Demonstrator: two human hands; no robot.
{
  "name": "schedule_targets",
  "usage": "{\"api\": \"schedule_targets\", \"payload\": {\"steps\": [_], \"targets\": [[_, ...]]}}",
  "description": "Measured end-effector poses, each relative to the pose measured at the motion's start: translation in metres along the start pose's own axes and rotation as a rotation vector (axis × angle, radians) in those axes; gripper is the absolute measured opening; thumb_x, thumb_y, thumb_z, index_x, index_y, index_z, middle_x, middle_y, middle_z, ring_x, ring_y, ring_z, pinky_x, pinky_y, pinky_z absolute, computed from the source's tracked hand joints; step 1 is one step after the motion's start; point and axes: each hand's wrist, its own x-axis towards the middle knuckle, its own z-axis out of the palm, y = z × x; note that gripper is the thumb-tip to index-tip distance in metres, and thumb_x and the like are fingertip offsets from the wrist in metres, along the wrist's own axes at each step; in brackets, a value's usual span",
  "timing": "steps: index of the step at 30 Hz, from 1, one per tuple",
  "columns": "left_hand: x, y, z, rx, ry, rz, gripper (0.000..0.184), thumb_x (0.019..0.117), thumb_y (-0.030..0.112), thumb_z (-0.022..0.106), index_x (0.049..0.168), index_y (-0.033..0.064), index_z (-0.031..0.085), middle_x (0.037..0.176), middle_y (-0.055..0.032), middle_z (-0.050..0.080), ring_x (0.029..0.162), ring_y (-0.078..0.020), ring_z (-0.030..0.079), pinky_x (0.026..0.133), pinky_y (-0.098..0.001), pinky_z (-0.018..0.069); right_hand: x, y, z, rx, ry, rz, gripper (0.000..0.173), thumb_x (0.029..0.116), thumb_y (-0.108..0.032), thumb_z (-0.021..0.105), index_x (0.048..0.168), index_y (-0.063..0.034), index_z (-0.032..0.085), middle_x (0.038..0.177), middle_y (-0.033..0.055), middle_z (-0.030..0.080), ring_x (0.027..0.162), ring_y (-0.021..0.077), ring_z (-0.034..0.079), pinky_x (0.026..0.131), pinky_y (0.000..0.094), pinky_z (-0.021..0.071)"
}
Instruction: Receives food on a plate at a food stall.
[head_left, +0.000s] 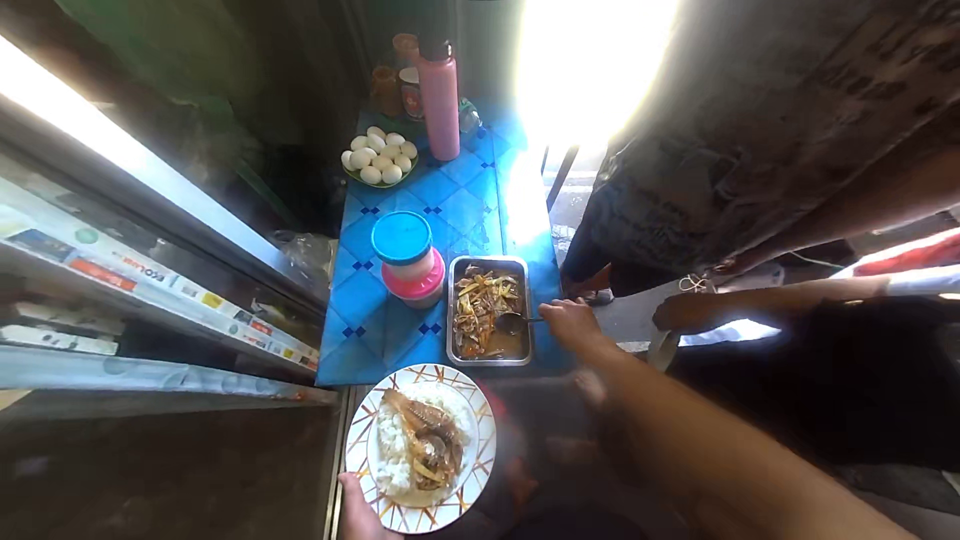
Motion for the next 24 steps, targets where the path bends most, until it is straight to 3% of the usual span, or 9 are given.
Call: {"api": "schedule_targets", "payload": {"steps": [5, 8, 10, 14, 24], "targets": [[-0.002, -0.005, -0.002, 0.035, 0.036, 0.037, 0.068, 0.1065, 0.063, 0.017, 0.149, 0.016, 0.044, 0.133, -0.0076, 0.065, 0.118, -0.0178, 0.066, 0.096, -0.0442, 0.0583, -0.012, 0.0, 0.009, 0.045, -0.046, -0.042, 0.018, 0.0995, -0.009, 0.058, 0.109, -0.0086, 0.073, 0.107, 0.0144, 0.073, 0.106, 0.0329, 0.069, 0.099, 0.0568, 0.049], [-0.004, -0.006, -0.002, 0.021, 0.052, 0.041, 0.068, 0.107, 0.061, 0.017, 0.147, 0.0145, 0.046, 0.13, -0.0087, 0.067, 0.116, -0.0178, 0.067, 0.095, -0.0438, 0.0589, -0.022, -0.015, 0.023, 0.158, -0.101, 0.028, 0.018, 0.1009, -0.013, 0.059, 0.113, -0.0086, 0.071, 0.105, 0.0151, 0.074, 0.105, 0.0346, 0.07, 0.099, 0.0586, 0.0507], [-0.002, -0.008, -0.003, 0.037, 0.054, 0.042, 0.068, 0.1069, 0.062, 0.018, 0.148, 0.0145, 0.046, 0.129, -0.0086, 0.067, 0.115, -0.0181, 0.067, 0.095, -0.0432, 0.059, -0.024, -0.019, 0.034, 0.276, -0.121, 0.111, 0.019, 0.1008, -0.018, 0.06, 0.115, -0.0107, 0.07, 0.103, 0.0156, 0.074, 0.102, 0.0364, 0.071, 0.091, 0.0616, 0.0551], [0.006, -0.011, -0.006, 0.085, 0.065, 0.045, 0.068, 0.1069, 0.062, 0.018, 0.15, 0.0153, 0.043, 0.136, -0.0093, 0.063, 0.121, -0.0198, 0.064, 0.098, -0.0451, 0.0571, -0.025, -0.011, 0.05, 0.463, -0.099, 0.216, 0.016, 0.0977, -0.023, 0.066, 0.104, -0.0103, 0.074, 0.097, 0.0133, 0.074, 0.094, 0.0336, 0.072, 0.083, 0.0613, 0.0563], [0.033, -0.026, 0.019, 0.103, 0.048, 0.004, 0.066, 0.1084, 0.058, 0.021, 0.15, 0.0138, 0.047, 0.139, -0.0104, 0.062, 0.125, -0.0216, 0.062, 0.101, -0.0471, 0.0554, -0.034, -0.029, 0.0, 0.439, -0.003, 0.275, 0.013, 0.0964, -0.024, 0.07, 0.1, -0.0132, 0.074, 0.093, 0.0105, 0.074, 0.092, 0.0318, 0.071, 0.08, 0.0607, 0.0557]]}}
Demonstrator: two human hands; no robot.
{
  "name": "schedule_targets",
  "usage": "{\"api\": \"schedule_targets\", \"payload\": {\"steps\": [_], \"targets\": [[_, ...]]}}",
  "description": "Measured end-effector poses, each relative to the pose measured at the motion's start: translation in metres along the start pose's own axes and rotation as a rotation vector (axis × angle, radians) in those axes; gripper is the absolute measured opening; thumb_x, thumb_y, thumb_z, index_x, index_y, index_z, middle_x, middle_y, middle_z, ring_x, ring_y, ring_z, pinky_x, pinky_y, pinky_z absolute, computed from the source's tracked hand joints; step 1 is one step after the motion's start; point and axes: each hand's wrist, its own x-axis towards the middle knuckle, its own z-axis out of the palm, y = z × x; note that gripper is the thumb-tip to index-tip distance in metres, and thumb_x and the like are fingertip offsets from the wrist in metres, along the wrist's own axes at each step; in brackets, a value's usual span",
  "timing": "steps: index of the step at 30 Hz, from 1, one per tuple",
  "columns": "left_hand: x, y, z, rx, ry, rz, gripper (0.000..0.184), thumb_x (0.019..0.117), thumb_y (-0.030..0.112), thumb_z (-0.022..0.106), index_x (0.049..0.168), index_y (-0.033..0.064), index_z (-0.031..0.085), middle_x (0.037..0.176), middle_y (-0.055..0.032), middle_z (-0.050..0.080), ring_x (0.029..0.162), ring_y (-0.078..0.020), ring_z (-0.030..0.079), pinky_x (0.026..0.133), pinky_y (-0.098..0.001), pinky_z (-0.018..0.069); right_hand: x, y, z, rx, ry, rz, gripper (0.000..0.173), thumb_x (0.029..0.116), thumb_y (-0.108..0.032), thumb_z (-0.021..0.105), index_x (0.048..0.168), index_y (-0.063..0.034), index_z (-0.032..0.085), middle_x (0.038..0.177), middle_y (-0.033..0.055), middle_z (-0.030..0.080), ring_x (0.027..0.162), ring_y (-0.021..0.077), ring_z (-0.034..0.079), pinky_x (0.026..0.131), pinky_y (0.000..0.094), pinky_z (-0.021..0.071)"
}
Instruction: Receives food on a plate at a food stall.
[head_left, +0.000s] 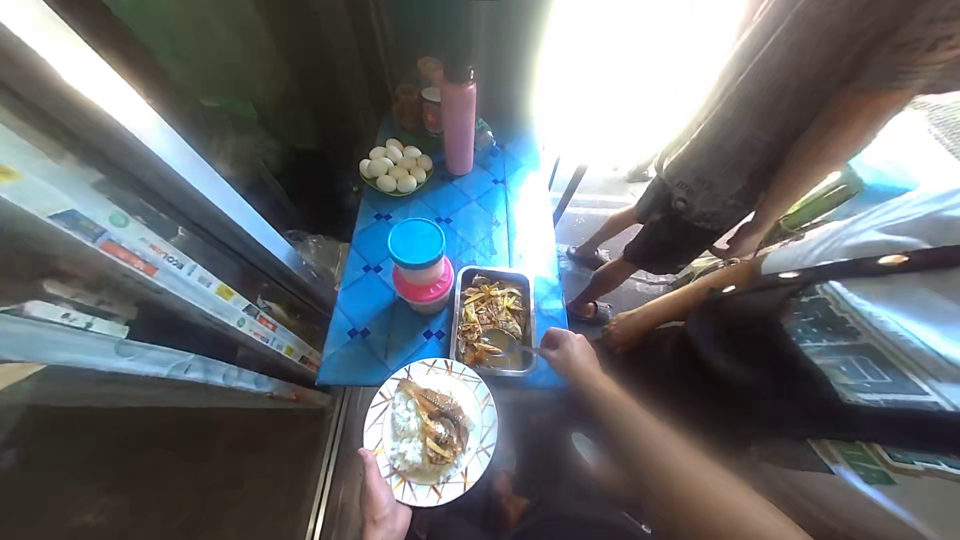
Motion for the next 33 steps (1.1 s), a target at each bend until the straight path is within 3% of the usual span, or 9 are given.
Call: {"api": "schedule_targets", "payload": {"steps": [5, 12, 17, 23, 28, 30, 33], "targets": [[0.006, -0.001, 0.017, 0.038, 0.009, -0.004, 0.064, 0.1089, 0.057, 0.024, 0.154, 0.0152, 0.042, 0.149, -0.0097, 0.054, 0.135, -0.0214, 0.054, 0.109, -0.0485, 0.0494, -0.017, -0.026, -0.017, 0.04, 0.024, -0.095, 0.011, 0.0959, -0.024, 0.07, 0.098, -0.0148, 0.076, 0.091, 0.0073, 0.075, 0.089, 0.0281, 0.072, 0.079, 0.0596, 0.0564], [0.008, 0.002, 0.032, 0.065, -0.002, -0.003, 0.063, 0.1087, 0.056, 0.026, 0.152, 0.0145, 0.044, 0.15, -0.0101, 0.053, 0.136, -0.0216, 0.053, 0.11, -0.048, 0.0481, -0.054, -0.073, -0.024, 0.029, 0.002, -0.287, 0.009, 0.0956, -0.023, 0.07, 0.096, -0.0147, 0.073, 0.086, 0.0046, 0.073, 0.085, 0.0243, 0.072, 0.077, 0.0554, 0.0575], [0.003, 0.009, 0.039, 0.046, -0.013, -0.008, 0.064, 0.1085, 0.057, 0.025, 0.148, 0.0121, 0.049, 0.141, -0.0119, 0.06, 0.129, -0.0233, 0.059, 0.105, -0.0488, 0.0524, -0.072, -0.096, -0.018, 0.044, -0.013, -0.418, 0.009, 0.0953, -0.023, 0.068, 0.094, -0.0164, 0.073, 0.08, 0.0009, 0.071, 0.079, 0.0196, 0.07, 0.073, 0.0501, 0.057], [-0.005, 0.021, 0.044, -0.017, -0.023, 0.015, 0.062, 0.1093, 0.054, 0.026, 0.149, 0.0109, 0.046, 0.14, -0.0134, 0.06, 0.127, -0.0235, 0.061, 0.102, -0.0474, 0.0543, -0.079, -0.097, -0.011, 0.064, 0.092, -0.562, 0.008, 0.0936, -0.021, 0.068, 0.088, -0.0165, 0.071, 0.072, -0.0018, 0.068, 0.069, 0.015, 0.067, 0.064, 0.0424, 0.0552], [-0.013, 0.024, 0.052, -0.044, -0.068, 0.02, 0.064, 0.1097, 0.054, 0.023, 0.149, 0.0097, 0.047, 0.138, -0.0148, 0.062, 0.125, -0.0256, 0.062, 0.102, -0.0494, 0.0553, -0.07, -0.096, 0.001, 0.063, 0.272, -0.693, 0.006, 0.0915, -0.016, 0.07, 0.087, -0.013, 0.07, 0.073, -0.0007, 0.069, 0.071, 0.0153, 0.068, 0.074, 0.0424, 0.0559], [-0.014, 0.026, 0.054, -0.062, -0.07, 0.021, 0.065, 0.1095, 0.055, 0.023, 0.148, 0.0085, 0.048, 0.136, -0.0162, 0.063, 0.124, -0.0262, 0.063, 0.101, -0.0498, 0.0559, -0.067, -0.09, 0.003, 0.078, 0.345, -0.743, 0.006, 0.0899, -0.015, 0.07, 0.084, -0.013, 0.069, 0.072, -0.0021, 0.067, 0.07, 0.0136, 0.066, 0.073, 0.0405, 0.0551], [-0.015, 0.022, 0.053, -0.044, -0.064, 0.025, 0.064, 0.1096, 0.054, 0.023, 0.148, 0.0089, 0.048, 0.137, -0.0151, 0.062, 0.125, -0.0254, 0.063, 0.101, -0.0492, 0.0555, -0.068, -0.077, 0.001, 0.199, 0.295, -0.666, 0.005, 0.0923, -0.014, 0.069, 0.088, -0.012, 0.07, 0.074, -0.0019, 0.068, 0.07, 0.0124, 0.066, 0.072, 0.0391, 0.0552]]}}
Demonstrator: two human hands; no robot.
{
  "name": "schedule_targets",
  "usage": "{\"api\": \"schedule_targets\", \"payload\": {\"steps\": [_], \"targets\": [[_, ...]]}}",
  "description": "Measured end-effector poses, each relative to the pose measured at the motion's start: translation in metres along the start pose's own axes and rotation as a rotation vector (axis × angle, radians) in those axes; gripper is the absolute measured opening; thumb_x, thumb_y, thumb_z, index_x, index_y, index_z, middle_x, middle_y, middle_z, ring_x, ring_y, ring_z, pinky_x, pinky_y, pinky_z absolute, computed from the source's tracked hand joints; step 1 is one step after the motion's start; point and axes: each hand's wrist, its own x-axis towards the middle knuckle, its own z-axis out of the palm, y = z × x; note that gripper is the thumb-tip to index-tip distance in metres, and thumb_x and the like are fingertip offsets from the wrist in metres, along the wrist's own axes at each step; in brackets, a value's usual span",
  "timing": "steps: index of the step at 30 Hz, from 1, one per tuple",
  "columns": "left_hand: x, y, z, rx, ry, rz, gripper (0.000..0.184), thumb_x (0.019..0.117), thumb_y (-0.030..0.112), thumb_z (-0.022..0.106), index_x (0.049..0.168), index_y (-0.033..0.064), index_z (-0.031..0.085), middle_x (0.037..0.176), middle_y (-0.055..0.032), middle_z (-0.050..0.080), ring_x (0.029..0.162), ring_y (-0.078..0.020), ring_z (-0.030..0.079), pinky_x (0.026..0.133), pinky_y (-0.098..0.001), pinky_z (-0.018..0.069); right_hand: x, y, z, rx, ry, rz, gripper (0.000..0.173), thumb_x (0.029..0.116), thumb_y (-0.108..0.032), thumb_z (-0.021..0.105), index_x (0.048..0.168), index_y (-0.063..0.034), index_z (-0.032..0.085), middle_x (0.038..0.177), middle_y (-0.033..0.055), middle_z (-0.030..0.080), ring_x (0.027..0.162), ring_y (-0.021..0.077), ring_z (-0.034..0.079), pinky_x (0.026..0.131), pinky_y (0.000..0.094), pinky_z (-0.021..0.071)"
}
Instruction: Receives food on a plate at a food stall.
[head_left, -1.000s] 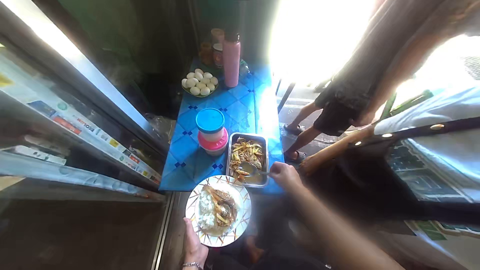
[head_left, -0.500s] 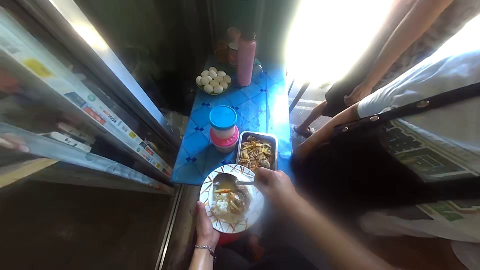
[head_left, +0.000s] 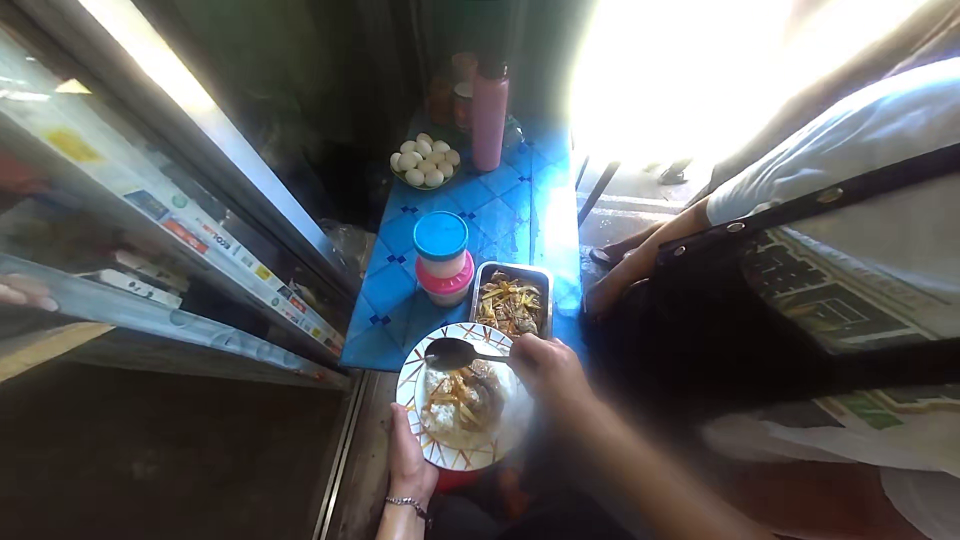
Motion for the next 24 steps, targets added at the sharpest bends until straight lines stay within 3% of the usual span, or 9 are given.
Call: {"api": "schedule_targets", "payload": {"steps": [1, 4, 8, 13, 17, 20, 24], "targets": [[0.001, -0.001, 0.0, 0.007, -0.004, -0.001, 0.064, 0.1094, 0.055, 0.023, 0.148, 0.0095, 0.048, 0.138, -0.0145, 0.062, 0.125, -0.0251, 0.062, 0.102, -0.0493, 0.0551, -0.001, 0.005, -0.004, 0.052, -0.023, 0.088, 0.005, 0.0944, -0.015, 0.068, 0.091, -0.0117, 0.071, 0.076, -0.0011, 0.068, 0.07, 0.0124, 0.066, 0.069, 0.0387, 0.0574], [0.001, -0.003, -0.003, 0.023, -0.015, -0.003, 0.064, 0.1093, 0.055, 0.022, 0.15, 0.0114, 0.047, 0.139, -0.0132, 0.061, 0.126, -0.0242, 0.062, 0.102, -0.0487, 0.0554, 0.003, 0.03, -0.021, 0.106, -0.077, 0.36, 0.009, 0.0979, -0.016, 0.068, 0.102, -0.0101, 0.072, 0.087, 0.0042, 0.073, 0.078, 0.018, 0.07, 0.073, 0.0452, 0.0604], [-0.004, -0.008, -0.019, 0.032, 0.0, -0.02, 0.066, 0.1087, 0.057, 0.02, 0.149, 0.0121, 0.048, 0.137, -0.0121, 0.063, 0.123, -0.0237, 0.064, 0.1, -0.0485, 0.0563, 0.006, 0.08, -0.03, -0.207, -0.241, 0.567, 0.013, 0.0983, -0.021, 0.065, 0.104, -0.012, 0.073, 0.091, 0.0105, 0.074, 0.088, 0.0304, 0.072, 0.079, 0.0588, 0.0573], [-0.015, -0.013, -0.032, 0.039, 0.092, -0.032, 0.066, 0.1086, 0.057, 0.02, 0.146, 0.012, 0.05, 0.135, -0.0108, 0.065, 0.121, -0.0212, 0.065, 0.098, -0.0452, 0.0569, 0.01, 0.107, -0.017, -0.569, -0.428, 0.47, 0.013, 0.0973, -0.014, 0.06, 0.103, -0.0123, 0.071, 0.096, 0.0083, 0.075, 0.098, 0.0275, 0.071, 0.092, 0.0534, 0.0488], [-0.015, -0.016, -0.043, 0.056, 0.115, -0.009, 0.065, 0.1089, 0.057, 0.021, 0.147, 0.0118, 0.049, 0.137, -0.0107, 0.063, 0.123, -0.0205, 0.063, 0.1, -0.0453, 0.0554, 0.012, 0.123, -0.002, -0.577, -0.363, 0.431, 0.016, 0.0971, -0.009, 0.059, 0.108, -0.01, 0.071, 0.103, 0.0113, 0.075, 0.103, 0.0308, 0.07, 0.098, 0.0564, 0.0471], [-0.015, -0.014, -0.045, 0.053, 0.125, 0.007, 0.066, 0.1084, 0.058, 0.021, 0.146, 0.0117, 0.05, 0.135, -0.0107, 0.064, 0.122, -0.0203, 0.064, 0.098, -0.0446, 0.0568, 0.011, 0.125, 0.005, -0.499, -0.389, 0.516, 0.016, 0.0962, -0.014, 0.061, 0.107, -0.0124, 0.072, 0.104, 0.0103, 0.075, 0.105, 0.0307, 0.07, 0.101, 0.0581, 0.046], [-0.015, -0.014, -0.047, 0.058, 0.127, 0.02, 0.065, 0.1086, 0.058, 0.021, 0.146, 0.0125, 0.05, 0.134, -0.0102, 0.064, 0.121, -0.0198, 0.064, 0.098, -0.0439, 0.0567, 0.007, 0.125, 0.013, -0.313, -0.462, 0.668, 0.017, 0.0962, -0.02, 0.064, 0.106, -0.0123, 0.075, 0.103, 0.0141, 0.075, 0.103, 0.0357, 0.07, 0.09, 0.062, 0.053]]}}
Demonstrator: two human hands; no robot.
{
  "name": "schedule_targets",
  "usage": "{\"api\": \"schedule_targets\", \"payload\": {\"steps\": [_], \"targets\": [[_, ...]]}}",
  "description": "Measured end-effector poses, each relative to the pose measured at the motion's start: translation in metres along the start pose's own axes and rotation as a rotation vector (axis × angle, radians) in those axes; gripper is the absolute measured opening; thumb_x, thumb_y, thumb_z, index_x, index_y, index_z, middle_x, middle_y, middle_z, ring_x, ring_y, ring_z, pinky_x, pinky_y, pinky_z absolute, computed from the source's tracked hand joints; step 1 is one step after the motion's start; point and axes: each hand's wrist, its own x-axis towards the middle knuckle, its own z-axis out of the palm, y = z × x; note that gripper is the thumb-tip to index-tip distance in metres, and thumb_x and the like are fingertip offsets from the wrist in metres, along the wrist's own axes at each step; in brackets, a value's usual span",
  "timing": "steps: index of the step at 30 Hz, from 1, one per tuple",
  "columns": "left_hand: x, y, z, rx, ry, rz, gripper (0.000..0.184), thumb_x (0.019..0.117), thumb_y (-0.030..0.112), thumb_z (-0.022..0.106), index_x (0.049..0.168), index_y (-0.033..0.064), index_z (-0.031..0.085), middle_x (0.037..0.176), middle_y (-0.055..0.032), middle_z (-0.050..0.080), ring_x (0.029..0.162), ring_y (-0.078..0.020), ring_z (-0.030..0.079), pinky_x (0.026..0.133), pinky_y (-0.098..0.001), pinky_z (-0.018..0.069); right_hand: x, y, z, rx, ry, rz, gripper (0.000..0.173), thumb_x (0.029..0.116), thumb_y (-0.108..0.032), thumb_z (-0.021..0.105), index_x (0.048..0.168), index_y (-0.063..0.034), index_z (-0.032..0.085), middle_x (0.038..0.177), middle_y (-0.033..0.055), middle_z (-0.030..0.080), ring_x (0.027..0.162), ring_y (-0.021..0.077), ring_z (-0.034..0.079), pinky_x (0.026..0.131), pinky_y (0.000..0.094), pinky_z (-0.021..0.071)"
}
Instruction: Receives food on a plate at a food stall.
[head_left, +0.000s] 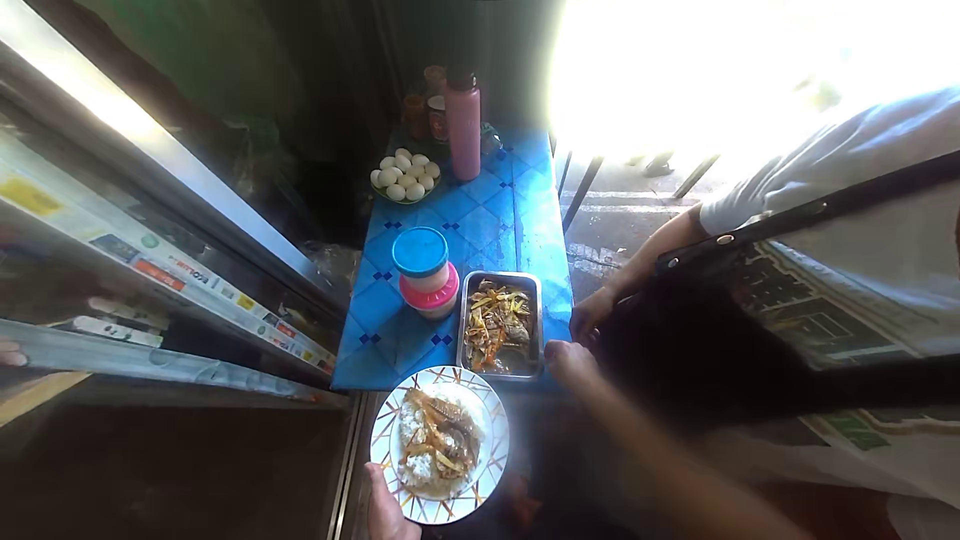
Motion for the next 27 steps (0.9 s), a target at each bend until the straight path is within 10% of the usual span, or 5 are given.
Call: {"api": "schedule_targets", "payload": {"steps": [7, 18, 27], "targets": [[0.012, -0.009, 0.001, -0.003, -0.027, -0.003, 0.067, 0.1082, 0.059, 0.021, 0.148, 0.0128, 0.049, 0.138, -0.0113, 0.062, 0.125, -0.0223, 0.062, 0.102, -0.0471, 0.0548, -0.019, -0.004, -0.016, 0.144, 0.056, 0.013, 0.012, 0.0957, -0.021, 0.065, 0.1, -0.0149, 0.076, 0.096, 0.0102, 0.075, 0.097, 0.0314, 0.071, 0.083, 0.059, 0.0552], [0.006, -0.002, 0.035, 0.026, -0.09, -0.027, 0.064, 0.1095, 0.055, 0.019, 0.151, 0.0131, 0.045, 0.142, -0.0102, 0.06, 0.128, -0.0208, 0.06, 0.103, -0.0459, 0.0539, -0.075, -0.04, -0.023, 0.152, 0.469, -0.48, 0.011, 0.0973, -0.013, 0.064, 0.09, -0.0095, 0.072, 0.082, 0.0038, 0.071, 0.081, 0.0208, 0.07, 0.082, 0.0479, 0.0542], [0.006, -0.001, 0.018, -0.015, -0.099, -0.04, 0.067, 0.1078, 0.059, 0.02, 0.149, 0.0133, 0.047, 0.138, -0.0119, 0.063, 0.124, -0.0234, 0.063, 0.1, -0.0485, 0.0557, -0.022, -0.011, -0.012, -0.142, 0.21, -0.033, 0.017, 0.0969, -0.01, 0.061, 0.111, -0.008, 0.07, 0.108, 0.0144, 0.073, 0.105, 0.0333, 0.069, 0.092, 0.0563, 0.0515]]}}
